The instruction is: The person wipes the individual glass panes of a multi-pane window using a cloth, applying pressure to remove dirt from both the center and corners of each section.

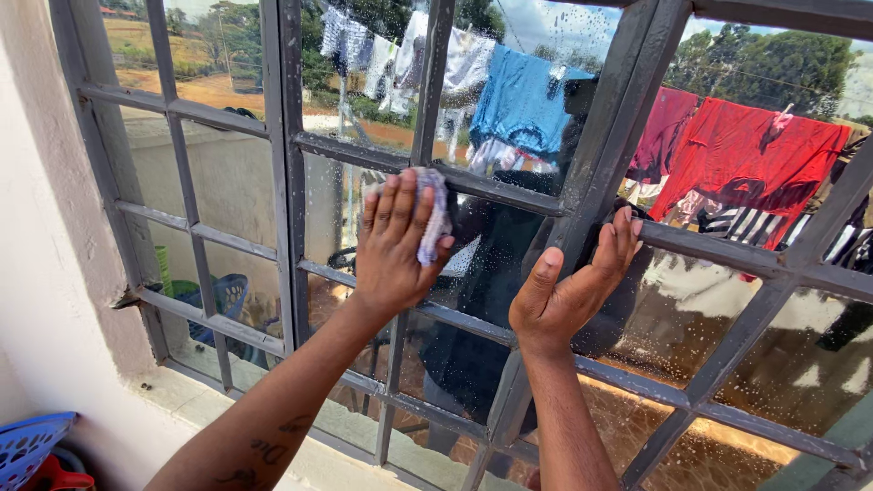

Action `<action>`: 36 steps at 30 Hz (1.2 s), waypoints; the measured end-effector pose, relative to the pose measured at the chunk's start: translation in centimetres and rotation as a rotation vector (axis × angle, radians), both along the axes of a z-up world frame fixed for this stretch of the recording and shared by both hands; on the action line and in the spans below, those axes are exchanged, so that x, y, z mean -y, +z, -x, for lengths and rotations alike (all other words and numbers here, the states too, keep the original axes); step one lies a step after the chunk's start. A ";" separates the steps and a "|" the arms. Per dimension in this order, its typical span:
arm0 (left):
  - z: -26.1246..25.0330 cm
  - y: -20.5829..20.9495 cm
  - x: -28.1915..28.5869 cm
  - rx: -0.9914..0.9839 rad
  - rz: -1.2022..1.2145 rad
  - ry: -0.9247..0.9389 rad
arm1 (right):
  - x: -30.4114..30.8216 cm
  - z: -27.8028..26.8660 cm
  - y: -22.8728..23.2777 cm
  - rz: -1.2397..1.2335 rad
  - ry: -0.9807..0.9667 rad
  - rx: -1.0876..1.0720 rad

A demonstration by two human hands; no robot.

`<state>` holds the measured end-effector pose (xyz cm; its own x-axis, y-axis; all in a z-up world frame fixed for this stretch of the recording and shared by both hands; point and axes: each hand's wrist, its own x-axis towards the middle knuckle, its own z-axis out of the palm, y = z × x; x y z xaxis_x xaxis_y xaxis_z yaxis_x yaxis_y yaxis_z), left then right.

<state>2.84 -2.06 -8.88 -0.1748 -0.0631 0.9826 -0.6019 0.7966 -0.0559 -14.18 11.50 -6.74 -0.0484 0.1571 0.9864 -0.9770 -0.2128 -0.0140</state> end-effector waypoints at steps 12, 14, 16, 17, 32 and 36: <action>0.5 3.1 1.0 -0.128 -0.072 -0.044 | -0.1 -0.4 -0.1 -0.024 -0.037 -0.005; -0.2 -1.8 0.3 -0.038 -0.089 -0.121 | -0.1 -0.4 -0.2 -0.034 -0.047 0.002; -1.9 -5.5 0.1 -0.001 -0.117 -0.141 | -0.2 -0.3 -0.3 -0.048 -0.049 -0.006; -2.9 -6.2 0.5 0.073 -0.170 -0.118 | -0.1 -0.3 -0.2 -0.041 -0.060 -0.013; -5.7 -7.2 5.0 0.083 -0.183 0.046 | 0.5 -2.4 -2.6 -0.120 -0.025 -0.115; -4.8 -1.8 5.4 -0.277 -0.260 0.018 | 1.2 -6.0 -6.7 -0.355 0.094 -0.254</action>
